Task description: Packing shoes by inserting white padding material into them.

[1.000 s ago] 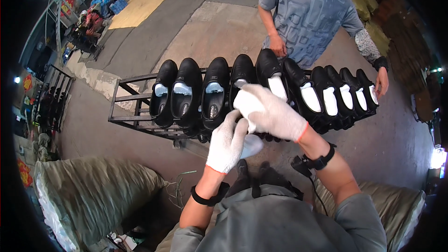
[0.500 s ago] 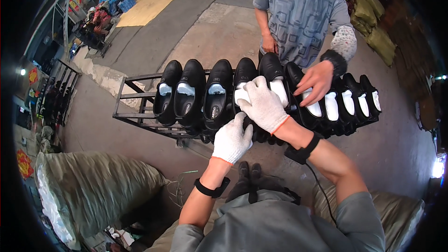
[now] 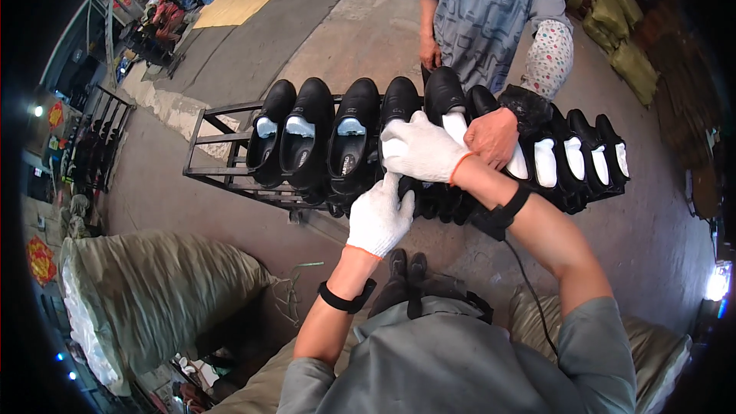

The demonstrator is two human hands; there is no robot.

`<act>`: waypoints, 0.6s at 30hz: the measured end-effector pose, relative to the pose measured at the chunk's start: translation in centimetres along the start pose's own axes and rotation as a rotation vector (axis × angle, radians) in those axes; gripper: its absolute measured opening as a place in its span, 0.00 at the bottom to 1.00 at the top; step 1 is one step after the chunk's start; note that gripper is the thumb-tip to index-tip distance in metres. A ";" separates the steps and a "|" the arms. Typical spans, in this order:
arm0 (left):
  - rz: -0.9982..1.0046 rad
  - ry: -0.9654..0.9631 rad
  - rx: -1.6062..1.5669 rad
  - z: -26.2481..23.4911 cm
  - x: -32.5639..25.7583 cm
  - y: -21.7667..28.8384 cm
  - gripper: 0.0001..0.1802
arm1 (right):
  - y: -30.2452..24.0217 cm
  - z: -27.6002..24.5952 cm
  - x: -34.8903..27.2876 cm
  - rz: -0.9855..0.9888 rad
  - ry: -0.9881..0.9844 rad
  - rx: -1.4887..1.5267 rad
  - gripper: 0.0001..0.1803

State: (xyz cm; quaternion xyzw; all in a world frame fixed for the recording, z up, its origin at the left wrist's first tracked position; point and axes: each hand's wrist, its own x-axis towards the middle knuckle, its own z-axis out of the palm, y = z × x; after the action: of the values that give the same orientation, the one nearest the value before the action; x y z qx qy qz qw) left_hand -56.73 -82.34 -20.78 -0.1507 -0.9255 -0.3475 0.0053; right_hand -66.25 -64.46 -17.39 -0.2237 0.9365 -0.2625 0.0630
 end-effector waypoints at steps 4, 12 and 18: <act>0.025 -0.021 -0.019 0.0 0.1 0.3 0.20 | -1.4 1.2 -0.1 -0.196 0.119 -0.511 0.09; 0.040 -0.066 -0.147 -0.7 0.0 -1.1 0.24 | -2.7 -0.4 -4.9 -0.013 0.083 -0.037 0.28; 0.084 -0.158 -0.251 -1.4 0.0 -2.4 0.31 | -5.8 -2.9 -2.7 0.392 0.425 0.219 0.34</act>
State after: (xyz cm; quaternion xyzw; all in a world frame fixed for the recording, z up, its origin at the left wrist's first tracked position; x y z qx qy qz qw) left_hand -57.51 -85.00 -21.24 -0.2154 -0.8652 -0.4471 -0.0720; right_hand -62.26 -66.35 -11.90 0.0293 0.9202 -0.3856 -0.0609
